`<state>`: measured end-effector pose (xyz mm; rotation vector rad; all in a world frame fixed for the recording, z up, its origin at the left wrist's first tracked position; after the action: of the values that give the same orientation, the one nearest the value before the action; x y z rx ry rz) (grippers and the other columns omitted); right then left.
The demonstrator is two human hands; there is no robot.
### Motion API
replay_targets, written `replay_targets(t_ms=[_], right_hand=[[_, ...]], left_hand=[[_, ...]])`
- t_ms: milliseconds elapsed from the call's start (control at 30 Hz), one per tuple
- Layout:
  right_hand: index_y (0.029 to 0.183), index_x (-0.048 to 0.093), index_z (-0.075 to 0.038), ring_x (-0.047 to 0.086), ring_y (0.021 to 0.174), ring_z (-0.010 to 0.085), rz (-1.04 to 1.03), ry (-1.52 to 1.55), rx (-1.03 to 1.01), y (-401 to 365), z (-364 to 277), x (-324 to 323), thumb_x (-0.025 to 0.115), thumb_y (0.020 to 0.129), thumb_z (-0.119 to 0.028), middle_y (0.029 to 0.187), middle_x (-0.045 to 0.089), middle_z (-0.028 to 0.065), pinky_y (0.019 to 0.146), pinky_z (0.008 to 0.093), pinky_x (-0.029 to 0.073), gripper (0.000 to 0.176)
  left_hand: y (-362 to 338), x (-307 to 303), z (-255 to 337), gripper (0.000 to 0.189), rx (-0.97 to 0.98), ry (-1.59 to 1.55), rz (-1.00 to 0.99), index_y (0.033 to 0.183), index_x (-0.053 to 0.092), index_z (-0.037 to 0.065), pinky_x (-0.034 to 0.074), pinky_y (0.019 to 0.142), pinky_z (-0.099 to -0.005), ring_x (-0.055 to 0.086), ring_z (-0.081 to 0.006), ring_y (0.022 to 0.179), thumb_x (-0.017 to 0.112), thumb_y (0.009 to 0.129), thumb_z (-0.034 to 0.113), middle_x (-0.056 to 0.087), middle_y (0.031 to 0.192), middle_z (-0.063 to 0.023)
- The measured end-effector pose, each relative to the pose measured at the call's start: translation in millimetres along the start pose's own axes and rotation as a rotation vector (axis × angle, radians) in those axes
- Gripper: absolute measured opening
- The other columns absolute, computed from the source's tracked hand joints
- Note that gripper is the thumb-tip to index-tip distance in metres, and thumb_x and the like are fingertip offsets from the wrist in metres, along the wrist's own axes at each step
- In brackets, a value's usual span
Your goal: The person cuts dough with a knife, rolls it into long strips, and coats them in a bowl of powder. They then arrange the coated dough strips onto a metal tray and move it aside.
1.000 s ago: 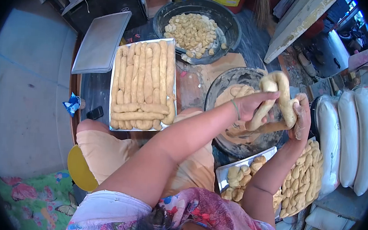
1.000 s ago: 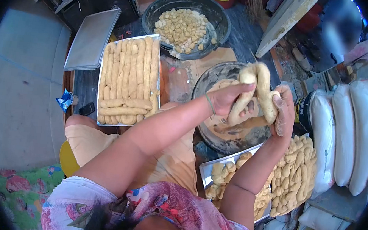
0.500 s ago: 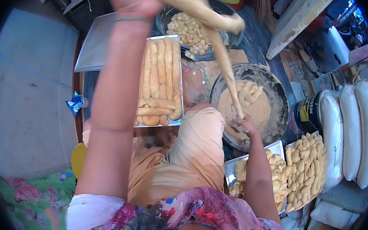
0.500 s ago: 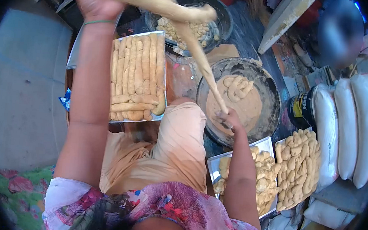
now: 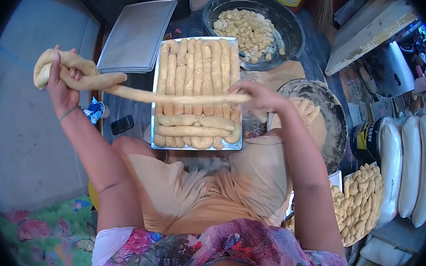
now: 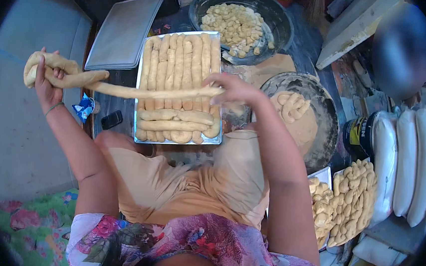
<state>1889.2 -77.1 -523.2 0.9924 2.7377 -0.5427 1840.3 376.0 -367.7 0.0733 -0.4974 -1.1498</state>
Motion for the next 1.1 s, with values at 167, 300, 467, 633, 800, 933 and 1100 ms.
replay_targets(t_ms=[167,300,467,633,800,933,1100], right_hand=[[0.122,0.057,-0.019,0.058,0.1,0.0293,-0.029,-0.694,-0.072,67.6,47.0,79.0,0.068,0.067,-0.002,0.109,0.056,0.014,0.087,0.0344,0.047,0.058],[0.12,0.059,-0.016,0.057,0.103,0.031,0.025,-0.642,0.042,58.6,35.7,70.7,0.072,0.066,-0.007,0.11,0.058,0.0146,0.087,0.0369,0.046,0.057],[0.111,0.059,-0.009,0.061,0.096,0.03,0.002,-0.57,0.34,59.3,16.7,68.5,0.075,0.066,-0.012,0.098,0.065,0.0134,0.082,0.0373,0.048,0.048],[0.117,0.057,-0.009,0.06,0.096,0.0296,0.09,-0.684,0.084,69.9,16.2,63.8,0.076,0.067,-0.015,0.106,0.061,0.0157,0.082,0.0369,0.048,0.053],[0.13,0.046,-0.005,0.056,0.1,0.023,0.286,-0.283,-0.058,94.6,-5.4,68.2,0.073,0.073,-0.015,0.118,0.054,0.0121,0.089,0.0347,0.044,0.064],[0.14,0.031,-0.007,0.052,0.11,0.0233,0.288,0.203,-0.332,108.4,-23.5,80.5,0.077,0.069,-0.014,0.124,0.051,0.0126,0.094,0.0344,0.042,0.085],[0.138,0.032,-0.004,0.052,0.109,0.0177,0.152,0.405,-0.196,92.3,-41.1,74.1,0.076,0.065,-0.014,0.121,0.052,0.0097,0.095,0.0301,0.04,0.086]], left_hand=[[-3.5,-30.5,-18.0,0.04,-0.123,0.166,0.221,0.109,0.056,0.001,0.038,0.047,-0.0188,0.045,-0.0042,0.055,0.068,0.083,0.028,0.062,0.088,-0.0076],[-1.4,-36.7,-52.0,0.031,-0.244,0.245,0.155,0.095,0.06,0.003,0.037,0.043,-0.0189,0.046,-0.0051,0.05,0.07,0.081,0.029,0.062,0.079,-0.0037],[-10.1,-23.0,-60.6,0.028,-0.303,0.332,-0.046,0.091,0.059,0.005,0.036,0.041,-0.0199,0.045,-0.0064,0.047,0.07,0.08,0.027,0.059,0.074,-0.0025],[-18.2,-21.8,-56.4,0.035,-0.395,0.479,-0.224,0.095,0.057,0.005,0.036,0.038,-0.0211,0.044,-0.0067,0.045,0.071,0.078,0.032,0.055,0.072,-0.0011],[-29.0,16.7,-60.7,0.044,-0.458,0.488,-0.442,0.106,0.056,0.004,0.038,0.042,-0.0209,0.047,-0.0061,0.05,0.069,0.08,0.037,0.056,0.076,0.0002],[-41.5,67.1,-87.9,0.056,-0.238,0.255,-0.638,0.127,0.048,0.005,0.039,0.043,-0.0211,0.047,-0.0062,0.052,0.067,0.083,0.034,0.057,0.078,-0.0012],[-55.7,102.0,-97.9,0.059,-0.312,0.692,-0.95,0.133,0.048,0.011,0.045,0.052,-0.0239,0.049,-0.0094,0.058,0.069,0.082,0.031,0.058,0.081,-0.0041]])
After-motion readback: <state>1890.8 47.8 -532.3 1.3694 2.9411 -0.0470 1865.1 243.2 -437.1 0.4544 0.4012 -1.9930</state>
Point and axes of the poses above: each hand's wrist, its own y-axis towards the middle knuckle, its own x-axis out of the palm, z = x × y, the point moved 1 cm from there along y, towards the middle knuckle
